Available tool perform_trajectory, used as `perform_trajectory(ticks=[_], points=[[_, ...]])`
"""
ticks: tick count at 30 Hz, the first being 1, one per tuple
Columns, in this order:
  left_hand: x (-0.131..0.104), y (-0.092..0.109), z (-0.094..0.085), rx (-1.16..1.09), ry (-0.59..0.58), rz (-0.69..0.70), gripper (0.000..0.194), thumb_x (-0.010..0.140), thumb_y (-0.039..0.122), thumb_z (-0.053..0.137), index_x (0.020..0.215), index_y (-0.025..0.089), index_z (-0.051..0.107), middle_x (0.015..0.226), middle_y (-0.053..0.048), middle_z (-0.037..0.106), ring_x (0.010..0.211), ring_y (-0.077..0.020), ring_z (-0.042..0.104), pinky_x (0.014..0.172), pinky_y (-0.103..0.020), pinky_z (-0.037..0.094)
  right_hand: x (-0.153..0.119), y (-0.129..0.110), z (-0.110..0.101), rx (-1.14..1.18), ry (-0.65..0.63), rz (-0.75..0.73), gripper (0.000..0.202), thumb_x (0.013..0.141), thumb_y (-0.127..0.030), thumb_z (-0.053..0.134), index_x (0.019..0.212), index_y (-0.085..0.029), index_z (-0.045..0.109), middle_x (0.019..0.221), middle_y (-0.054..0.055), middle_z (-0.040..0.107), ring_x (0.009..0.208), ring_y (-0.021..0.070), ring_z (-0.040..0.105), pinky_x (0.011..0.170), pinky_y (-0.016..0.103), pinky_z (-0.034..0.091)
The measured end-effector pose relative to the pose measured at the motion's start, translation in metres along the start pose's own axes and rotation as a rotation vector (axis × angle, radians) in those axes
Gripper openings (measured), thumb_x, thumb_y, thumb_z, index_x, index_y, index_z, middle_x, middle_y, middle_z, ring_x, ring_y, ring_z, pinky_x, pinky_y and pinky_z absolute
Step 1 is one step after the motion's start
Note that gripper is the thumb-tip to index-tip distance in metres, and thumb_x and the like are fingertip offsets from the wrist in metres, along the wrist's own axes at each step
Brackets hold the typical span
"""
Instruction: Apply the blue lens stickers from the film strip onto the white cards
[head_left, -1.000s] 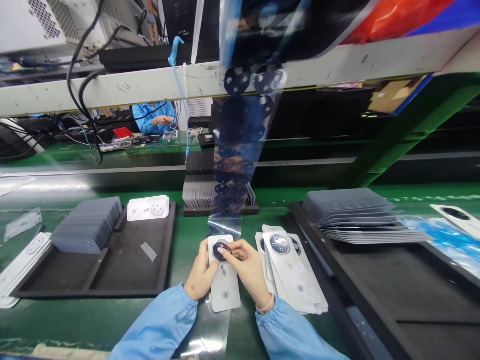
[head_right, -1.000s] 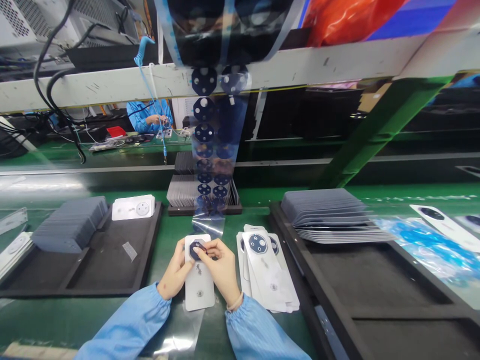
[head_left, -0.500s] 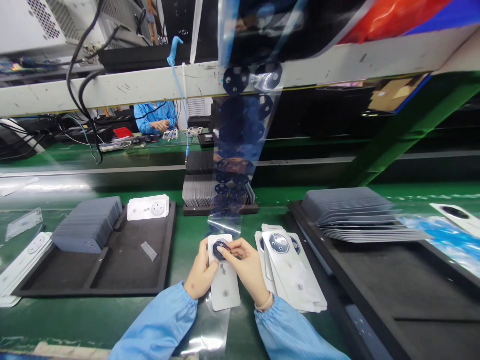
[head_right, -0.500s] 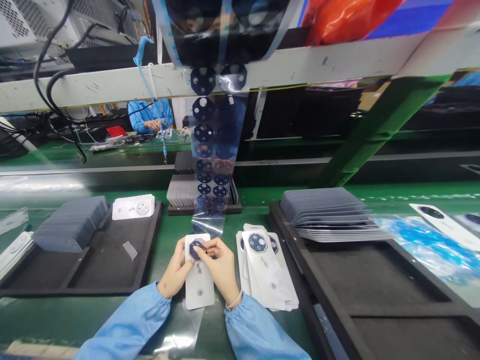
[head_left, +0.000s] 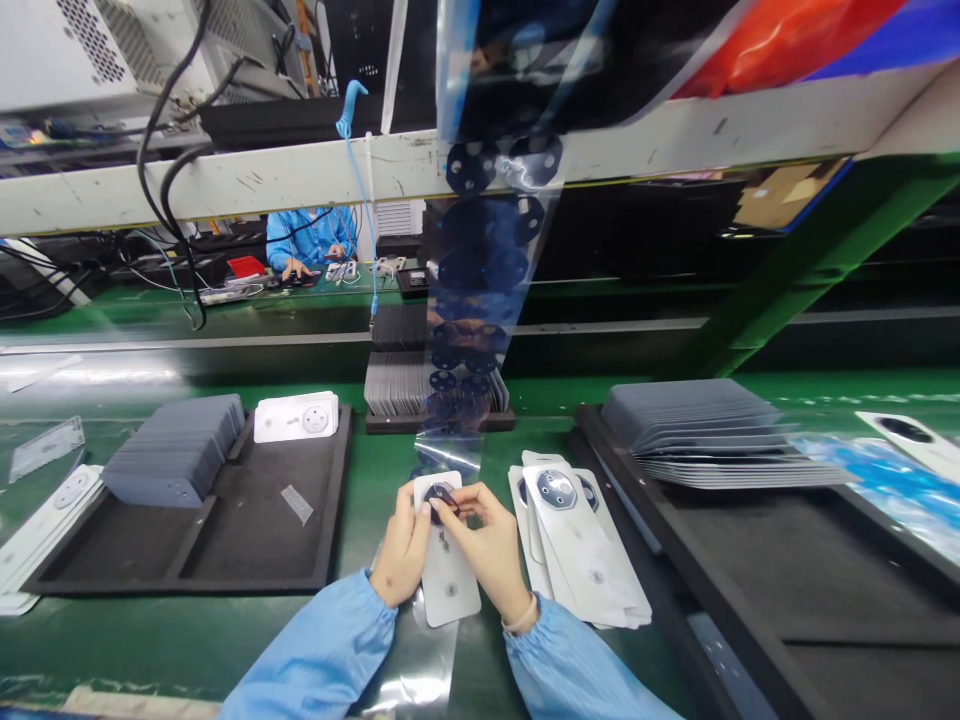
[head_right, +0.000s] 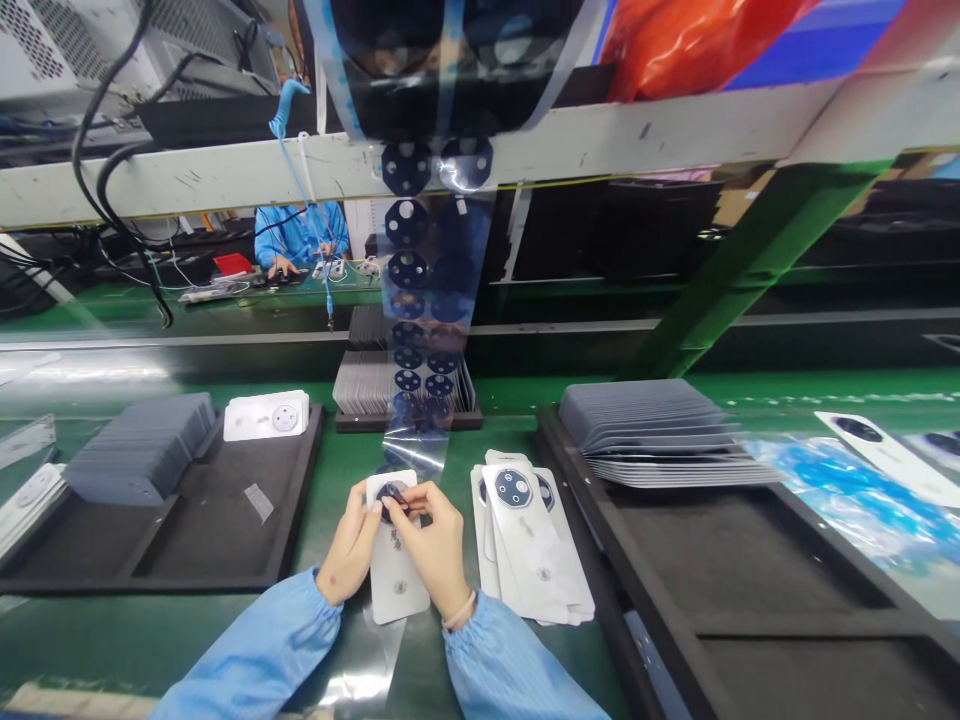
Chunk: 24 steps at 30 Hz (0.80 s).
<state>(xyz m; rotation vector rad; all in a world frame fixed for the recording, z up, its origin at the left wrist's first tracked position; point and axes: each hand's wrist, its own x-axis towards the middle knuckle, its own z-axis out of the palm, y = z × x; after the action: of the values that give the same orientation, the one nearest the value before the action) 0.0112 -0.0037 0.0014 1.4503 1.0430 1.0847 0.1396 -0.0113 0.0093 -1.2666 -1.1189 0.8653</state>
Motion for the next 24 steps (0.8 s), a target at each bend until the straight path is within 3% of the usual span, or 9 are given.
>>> perform_trajectory(ticks=[5, 8, 11, 13, 15, 19, 24], points=[[-0.001, 0.0, 0.004, -0.017, 0.083, -0.022, 0.032, 0.096, 0.044, 0.045, 0.116, 0.02, 0.046, 0.115, -0.01, 0.067, 0.107, -0.0242, 0.064, 0.09, -0.037, 0.048, -0.005, -0.002, 0.004, -0.14, -0.018, -0.112, 0.018, 0.083, -0.039, 0.066, 0.081, -0.022, 0.059, 0.078, 0.004, 0.063, 0.071, 0.0207, 0.061, 0.063, 0.031, 0.049], [-0.001, 0.0, 0.004, -0.099, 0.088, -0.055, 0.031, 0.093, 0.047, 0.049, 0.111, 0.021, 0.044, 0.105, -0.007, 0.071, 0.099, -0.0235, 0.068, 0.086, -0.037, 0.05, -0.005, -0.002, 0.005, -0.273, 0.063, -0.242, 0.017, 0.085, -0.038, 0.062, 0.087, -0.022, 0.058, 0.091, 0.007, 0.059, 0.086, 0.0252, 0.059, 0.074, 0.038, 0.05], [0.001, 0.003, 0.002, -0.253, 0.139, -0.126, 0.036, 0.089, 0.05, 0.056, 0.106, 0.023, 0.041, 0.095, -0.005, 0.073, 0.09, -0.0238, 0.071, 0.077, -0.036, 0.054, -0.003, 0.0, 0.004, -0.334, 0.191, -0.283, 0.042, 0.081, -0.042, 0.067, 0.114, -0.02, 0.054, 0.116, 0.014, 0.054, 0.109, 0.0315, 0.051, 0.093, 0.05, 0.043], [0.002, 0.005, 0.001, -0.325, 0.135, -0.163, 0.039, 0.087, 0.05, 0.06, 0.106, 0.023, 0.039, 0.093, -0.004, 0.073, 0.087, -0.0237, 0.072, 0.076, -0.036, 0.055, -0.001, 0.002, 0.004, -0.247, 0.176, -0.207, 0.061, 0.078, -0.043, 0.07, 0.129, -0.02, 0.045, 0.127, 0.015, 0.05, 0.113, 0.0313, 0.05, 0.096, 0.05, 0.042], [0.002, 0.006, 0.002, -0.354, 0.075, -0.175, 0.042, 0.085, 0.05, 0.063, 0.107, 0.024, 0.039, 0.093, -0.004, 0.074, 0.088, -0.0236, 0.072, 0.078, -0.036, 0.055, 0.001, 0.002, 0.003, -0.073, 0.047, -0.075, 0.065, 0.077, -0.042, 0.071, 0.132, -0.021, 0.043, 0.127, 0.013, 0.053, 0.109, 0.0287, 0.055, 0.093, 0.045, 0.046], [0.0, 0.004, 0.004, -0.372, -0.07, -0.179, 0.04, 0.086, 0.047, 0.063, 0.107, 0.024, 0.037, 0.095, -0.005, 0.073, 0.089, -0.0229, 0.071, 0.072, -0.032, 0.054, 0.003, 0.001, 0.001, 0.193, -0.184, 0.173, 0.04, 0.075, -0.041, 0.073, 0.107, -0.02, 0.061, 0.099, 0.006, 0.068, 0.091, 0.0251, 0.063, 0.081, 0.035, 0.051], [-0.001, 0.004, 0.006, -0.365, -0.131, -0.162, 0.041, 0.085, 0.042, 0.066, 0.109, 0.024, 0.039, 0.107, -0.006, 0.071, 0.097, -0.0204, 0.068, 0.083, -0.032, 0.052, 0.006, 0.003, -0.001, 0.266, -0.141, 0.241, 0.031, 0.072, -0.044, 0.076, 0.086, -0.018, 0.067, 0.08, 0.004, 0.069, 0.076, 0.0227, 0.062, 0.069, 0.031, 0.049]])
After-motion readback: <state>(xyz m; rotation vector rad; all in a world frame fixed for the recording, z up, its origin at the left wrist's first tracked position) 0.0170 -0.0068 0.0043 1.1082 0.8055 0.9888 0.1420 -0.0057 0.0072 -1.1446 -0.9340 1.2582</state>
